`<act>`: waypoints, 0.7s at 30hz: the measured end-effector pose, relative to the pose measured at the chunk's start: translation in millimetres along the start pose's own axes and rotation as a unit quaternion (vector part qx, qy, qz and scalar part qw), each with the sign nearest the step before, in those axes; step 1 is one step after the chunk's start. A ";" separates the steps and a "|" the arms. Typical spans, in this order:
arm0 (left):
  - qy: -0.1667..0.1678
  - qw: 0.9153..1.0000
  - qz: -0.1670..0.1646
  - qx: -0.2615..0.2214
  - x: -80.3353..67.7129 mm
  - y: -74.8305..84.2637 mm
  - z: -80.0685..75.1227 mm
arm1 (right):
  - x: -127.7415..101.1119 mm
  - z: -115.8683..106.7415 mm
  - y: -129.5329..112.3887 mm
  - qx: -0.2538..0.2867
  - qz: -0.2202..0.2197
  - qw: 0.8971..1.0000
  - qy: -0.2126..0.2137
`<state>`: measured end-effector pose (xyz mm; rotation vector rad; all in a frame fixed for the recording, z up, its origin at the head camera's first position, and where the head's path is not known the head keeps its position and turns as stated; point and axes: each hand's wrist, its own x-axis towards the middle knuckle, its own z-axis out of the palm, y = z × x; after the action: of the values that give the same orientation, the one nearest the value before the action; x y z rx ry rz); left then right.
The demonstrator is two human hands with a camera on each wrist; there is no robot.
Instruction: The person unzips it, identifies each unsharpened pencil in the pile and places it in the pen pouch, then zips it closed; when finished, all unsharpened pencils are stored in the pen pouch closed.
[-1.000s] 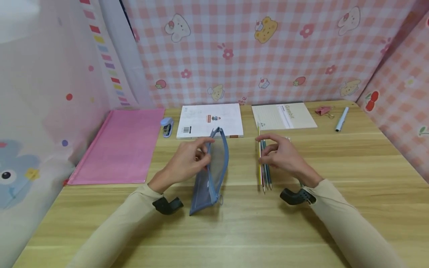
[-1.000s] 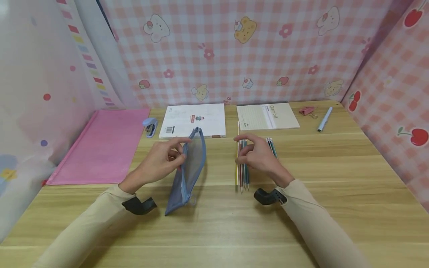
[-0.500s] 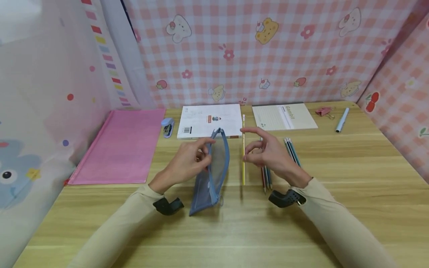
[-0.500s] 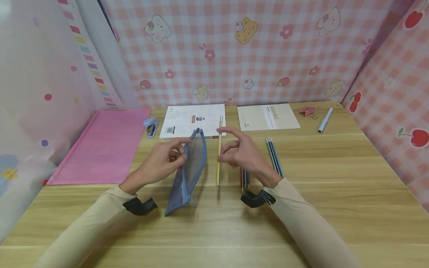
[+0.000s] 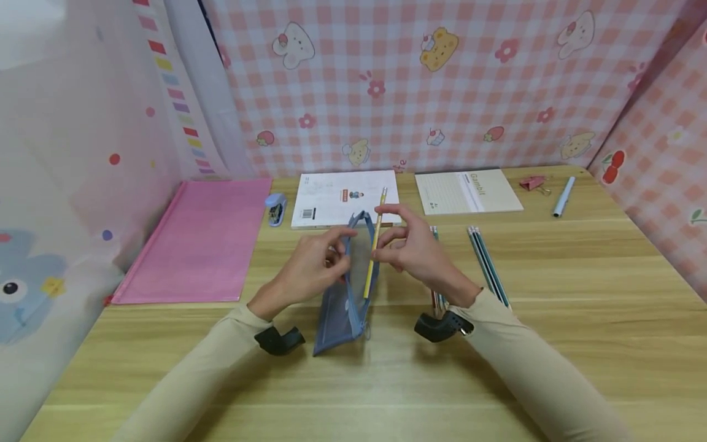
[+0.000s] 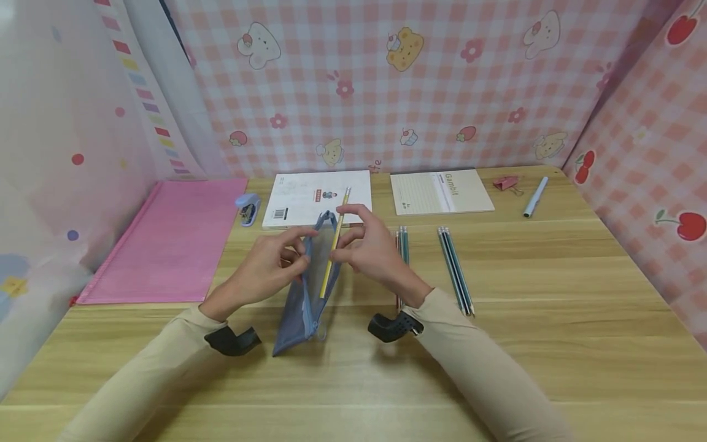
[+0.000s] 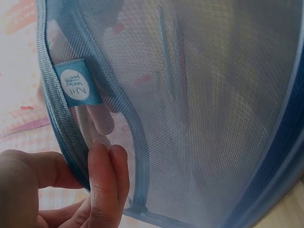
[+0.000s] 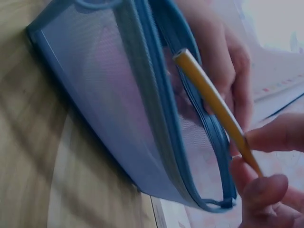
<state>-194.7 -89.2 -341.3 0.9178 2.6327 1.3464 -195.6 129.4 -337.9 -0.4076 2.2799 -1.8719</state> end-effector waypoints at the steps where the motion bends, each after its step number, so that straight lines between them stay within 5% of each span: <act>1: 0.000 1.000 -0.002 -0.001 -0.2 0.2 0.2 | -0.6 2.8 -0.3 -0.019 -0.002 1.000 0.002; 9: 0.010 1.000 -0.008 -0.012 -1.5 0.4 0.6 | -10.0 22.4 -7.1 -0.179 -0.018 0.984 -0.012; 17: 0.016 1.000 -0.005 -0.012 -0.9 0.0 0.7 | -14.8 23.4 -9.0 -0.226 -0.022 0.972 -0.060; 21: 0.015 1.000 -0.009 -0.013 -1.6 1.0 0.1 | -18.2 18.0 -9.8 -0.232 -0.038 0.971 -0.045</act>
<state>-192.9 -89.5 -340.9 0.8766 2.6307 1.3986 -172.0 116.5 -332.8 -0.6321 2.6582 -1.2967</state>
